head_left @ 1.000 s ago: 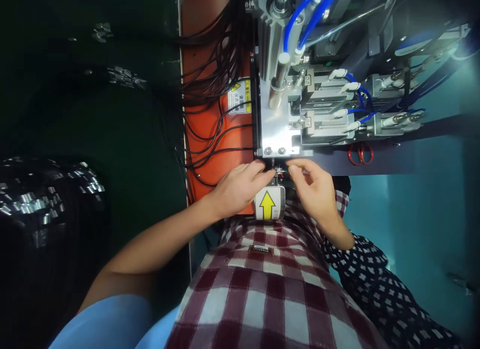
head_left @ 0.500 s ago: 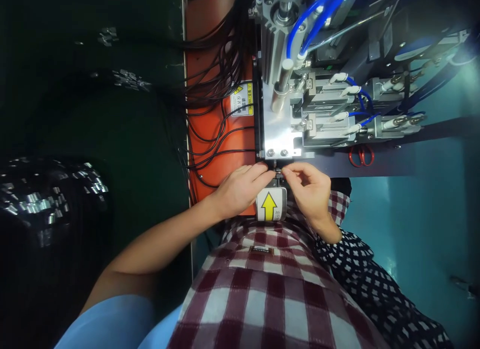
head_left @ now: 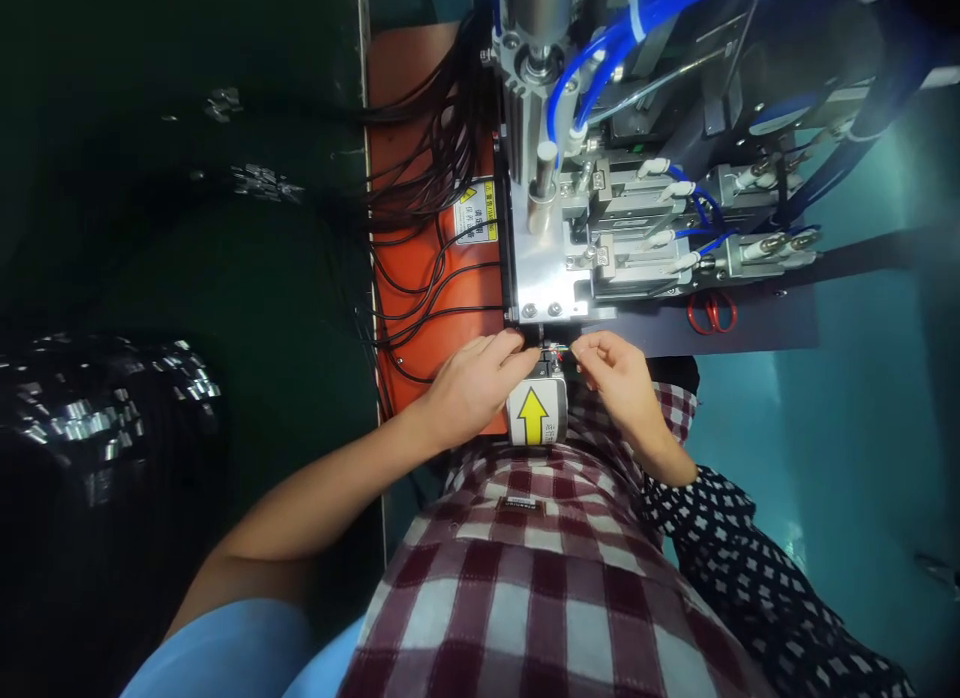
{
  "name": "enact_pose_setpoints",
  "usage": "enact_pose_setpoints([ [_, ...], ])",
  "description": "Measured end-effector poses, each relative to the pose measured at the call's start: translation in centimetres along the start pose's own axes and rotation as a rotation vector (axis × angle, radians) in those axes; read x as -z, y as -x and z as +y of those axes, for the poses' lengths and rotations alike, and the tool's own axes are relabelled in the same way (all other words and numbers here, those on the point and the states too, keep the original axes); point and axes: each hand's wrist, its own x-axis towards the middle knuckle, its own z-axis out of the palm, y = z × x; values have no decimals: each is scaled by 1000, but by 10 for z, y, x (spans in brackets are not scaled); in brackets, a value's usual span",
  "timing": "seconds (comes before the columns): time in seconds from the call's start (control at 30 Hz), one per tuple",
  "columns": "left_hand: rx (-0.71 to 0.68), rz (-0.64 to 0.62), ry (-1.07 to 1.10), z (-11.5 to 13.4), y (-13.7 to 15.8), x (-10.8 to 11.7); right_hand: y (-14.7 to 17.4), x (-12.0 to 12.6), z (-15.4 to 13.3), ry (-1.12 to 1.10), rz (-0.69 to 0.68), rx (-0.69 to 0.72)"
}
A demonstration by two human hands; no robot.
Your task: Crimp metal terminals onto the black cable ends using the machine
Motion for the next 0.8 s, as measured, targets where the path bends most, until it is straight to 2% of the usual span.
enact_pose_setpoints([
  [0.07,2,3,1,0,0,-1,9,-1,2,47,63,72],
  [0.2,9,18,6,-1,0,-2,22,-9,-2,204,50,210],
  [0.33,1,21,29,-2,1,-2,23,-11,-14,527,166,417],
  [0.4,1,9,20,-2,1,-2,20,-8,-17,642,167,480],
  [0.47,7,-7,2,-1,1,-2,14,-3,-17,579,91,438],
  [0.6,14,-16,-4,-1,0,-3,-4,6,-8,164,-164,188],
  [0.67,19,-1,22,-2,0,-3,-9,9,-3,79,-207,140],
  [0.8,37,8,135,-4,0,-3,-10,9,1,69,-181,120],
])
